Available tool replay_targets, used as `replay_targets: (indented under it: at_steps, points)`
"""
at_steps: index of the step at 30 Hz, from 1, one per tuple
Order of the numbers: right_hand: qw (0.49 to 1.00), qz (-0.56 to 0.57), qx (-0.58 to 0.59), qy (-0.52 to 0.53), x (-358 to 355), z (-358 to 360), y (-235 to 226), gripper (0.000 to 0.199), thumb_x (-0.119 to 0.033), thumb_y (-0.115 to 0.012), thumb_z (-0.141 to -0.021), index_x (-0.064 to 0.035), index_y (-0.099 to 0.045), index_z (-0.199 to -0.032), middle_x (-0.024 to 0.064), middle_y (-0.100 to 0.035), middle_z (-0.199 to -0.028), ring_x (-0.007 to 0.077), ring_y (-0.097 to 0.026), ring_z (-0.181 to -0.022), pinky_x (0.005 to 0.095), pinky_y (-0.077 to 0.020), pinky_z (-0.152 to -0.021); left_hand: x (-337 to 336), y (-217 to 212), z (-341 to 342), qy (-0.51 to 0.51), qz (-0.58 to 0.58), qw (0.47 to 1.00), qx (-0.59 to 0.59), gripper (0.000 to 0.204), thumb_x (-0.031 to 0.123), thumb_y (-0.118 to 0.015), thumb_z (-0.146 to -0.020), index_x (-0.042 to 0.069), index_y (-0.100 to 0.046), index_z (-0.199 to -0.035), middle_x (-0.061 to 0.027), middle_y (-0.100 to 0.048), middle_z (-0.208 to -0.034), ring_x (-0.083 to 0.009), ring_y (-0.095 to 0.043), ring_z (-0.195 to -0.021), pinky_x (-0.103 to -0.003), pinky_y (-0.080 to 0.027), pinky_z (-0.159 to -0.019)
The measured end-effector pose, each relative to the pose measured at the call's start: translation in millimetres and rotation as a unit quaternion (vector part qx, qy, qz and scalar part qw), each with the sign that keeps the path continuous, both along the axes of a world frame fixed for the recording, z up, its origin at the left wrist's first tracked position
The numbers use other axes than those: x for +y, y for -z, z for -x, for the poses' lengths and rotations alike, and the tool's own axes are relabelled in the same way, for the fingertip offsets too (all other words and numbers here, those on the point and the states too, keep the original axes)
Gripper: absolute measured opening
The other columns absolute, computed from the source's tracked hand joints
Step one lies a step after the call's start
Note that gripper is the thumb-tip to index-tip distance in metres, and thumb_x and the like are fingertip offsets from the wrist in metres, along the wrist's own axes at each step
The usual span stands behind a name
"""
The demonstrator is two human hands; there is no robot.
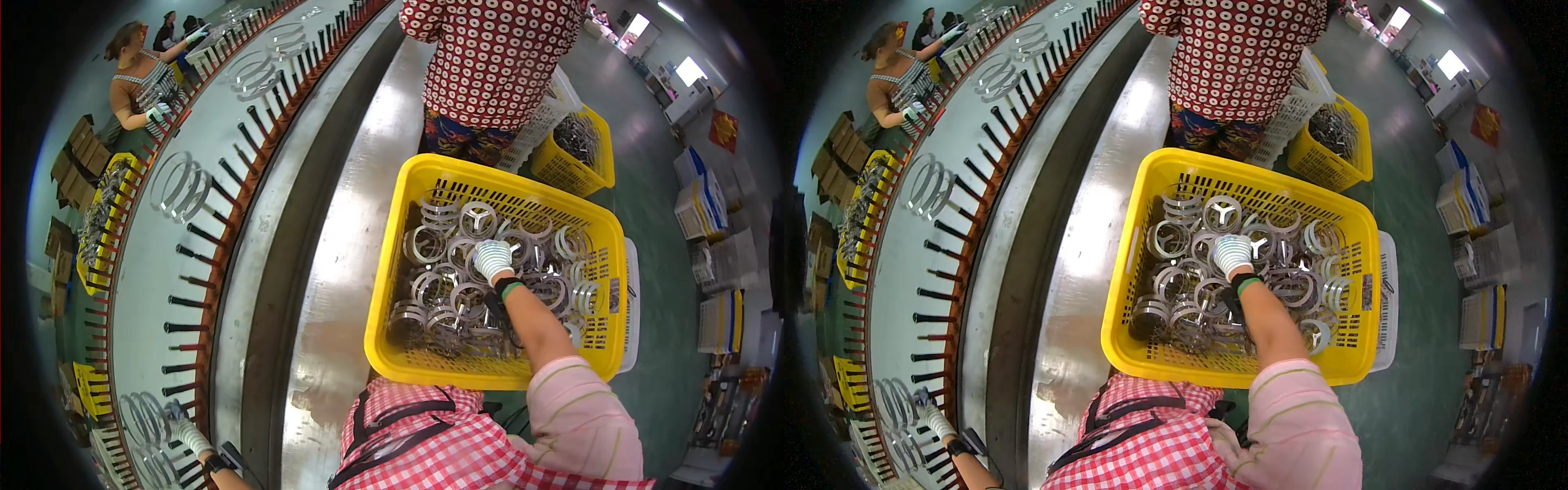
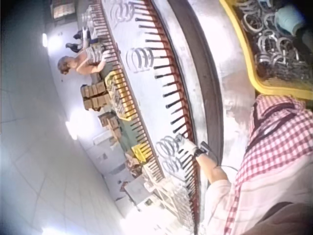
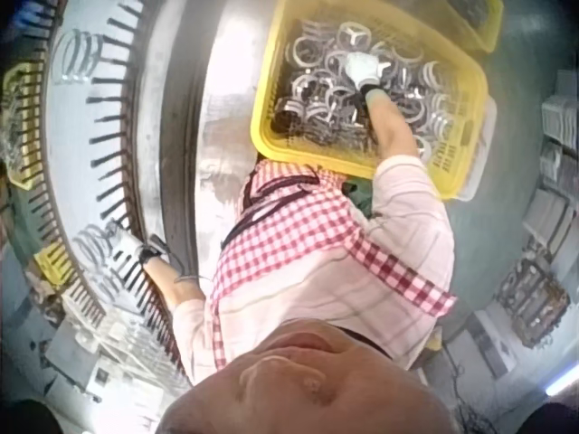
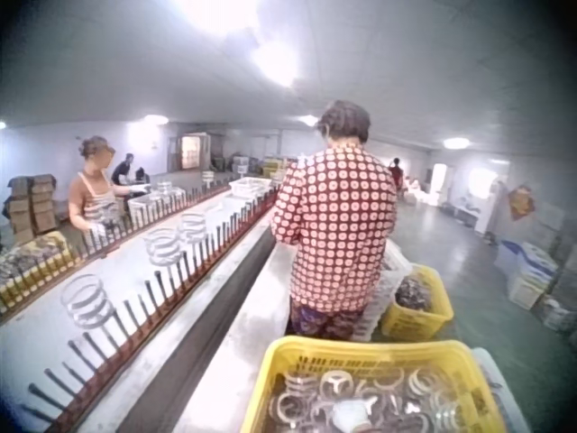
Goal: Sort metal rings into bins and place them onto a conveyor belt for processing.
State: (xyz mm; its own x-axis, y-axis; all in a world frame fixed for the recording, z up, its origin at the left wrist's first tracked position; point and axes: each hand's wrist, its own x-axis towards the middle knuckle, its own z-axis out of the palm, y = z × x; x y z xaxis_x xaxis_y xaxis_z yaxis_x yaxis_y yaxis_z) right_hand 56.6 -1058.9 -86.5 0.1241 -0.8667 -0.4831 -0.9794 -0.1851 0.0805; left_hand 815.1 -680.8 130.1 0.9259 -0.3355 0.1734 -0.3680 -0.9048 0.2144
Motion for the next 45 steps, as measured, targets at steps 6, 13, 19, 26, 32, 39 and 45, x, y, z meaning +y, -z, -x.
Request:
replay_targets:
  at_steps: [6, 13, 19, 26, 32, 39, 45]
  points:
    - [0.990, 0.090, -0.096, -0.052, 5, 76, -50, 0.029, -0.027, -0.053, -0.079, -0.0038, -0.065, -0.091, 0.0192, -0.063, -0.096, 0.0334, -0.060, -0.088, 0.0444, -0.0457, -0.080, -71, 21, 125, -0.052, 0.210, 0.972, 0.089, 0.057, 0.031, -0.055, -0.088, -0.004, -0.039, -0.129, -0.0211, -0.047, -0.127, -0.0279, -0.049, -0.110, -0.037, -0.038, -0.094]
    - [0.907, 0.156, -0.390, -0.036, 0, 52, -159, 0.018, -0.023, -0.057, -0.077, -0.0052, -0.060, -0.081, 0.0151, -0.054, -0.072, 0.0339, -0.053, -0.066, 0.0435, -0.0443, -0.060, -254, 45, 389, 0.388, 0.099, 0.712, 0.577, 0.059, 0.002, -0.056, -0.081, 0.003, -0.031, -0.134, -0.0125, -0.042, -0.130, -0.0235, -0.042, -0.120, -0.034, -0.033, -0.101]
    - [0.817, 0.065, -0.573, -0.015, -1, -7, -225, 0.013, -0.017, -0.058, -0.078, -0.0054, -0.057, -0.072, 0.0112, -0.050, -0.067, 0.0310, -0.052, -0.062, 0.0406, -0.0405, -0.055, -352, 48, 485, 0.690, -0.014, 0.602, 0.401, 0.064, 0.001, -0.063, -0.072, 0.006, -0.037, -0.130, -0.0205, -0.041, -0.130, -0.0354, -0.046, -0.114, -0.035, -0.041, -0.094]
    - [0.819, 0.020, -0.559, 0.129, -68, 17, -158, 0.021, -0.025, -0.059, -0.081, -0.0055, -0.064, -0.084, 0.0132, -0.061, -0.077, 0.0309, -0.059, -0.071, 0.0377, -0.0482, -0.067, -338, 62, 448, 0.531, -0.228, 0.548, 0.605, 0.023, 0.008, -0.058, -0.084, 0.002, -0.059, -0.106, -0.0106, -0.064, -0.097, -0.0210, -0.063, -0.083, -0.031, -0.050, -0.072]
    - [0.963, 0.114, -0.154, 0.188, -122, 115, -43, 0.030, -0.025, -0.054, -0.078, -0.0056, -0.060, -0.100, 0.0212, -0.060, -0.097, 0.0386, -0.056, -0.093, 0.0451, -0.0452, -0.079, -341, 24, 435, 0.217, -0.070, 0.491, 0.841, 0.040, 0.026, -0.054, -0.090, -0.002, -0.050, -0.119, -0.0121, -0.062, -0.101, -0.0195, -0.061, -0.089, -0.030, -0.051, -0.076]
    - [0.977, 0.168, -0.114, 0.058, -142, 158, 25, 0.012, -0.015, -0.061, -0.071, -0.0077, -0.063, -0.079, 0.0151, -0.060, -0.075, 0.0342, -0.059, -0.076, 0.0436, -0.0455, -0.068, -369, -21, 453, 0.151, 0.077, 0.519, 0.838, 0.055, 0.042, -0.060, -0.084, -0.001, -0.046, -0.117, -0.0093, -0.061, -0.091, -0.0138, -0.057, -0.065, -0.022, -0.045, -0.055]
    - [0.990, 0.129, 0.022, 0.059, -115, 134, 59, 0.019, -0.007, -0.049, -0.078, -0.0064, -0.067, -0.076, 0.0181, -0.064, -0.080, 0.0320, -0.063, -0.078, 0.0410, -0.0484, -0.066, -352, -23, 397, 0.221, 0.163, 0.612, 0.741, 0.047, 0.040, -0.057, -0.086, -0.003, -0.052, -0.105, -0.0070, -0.060, -0.081, -0.0083, -0.050, -0.052, -0.018, -0.040, -0.049]
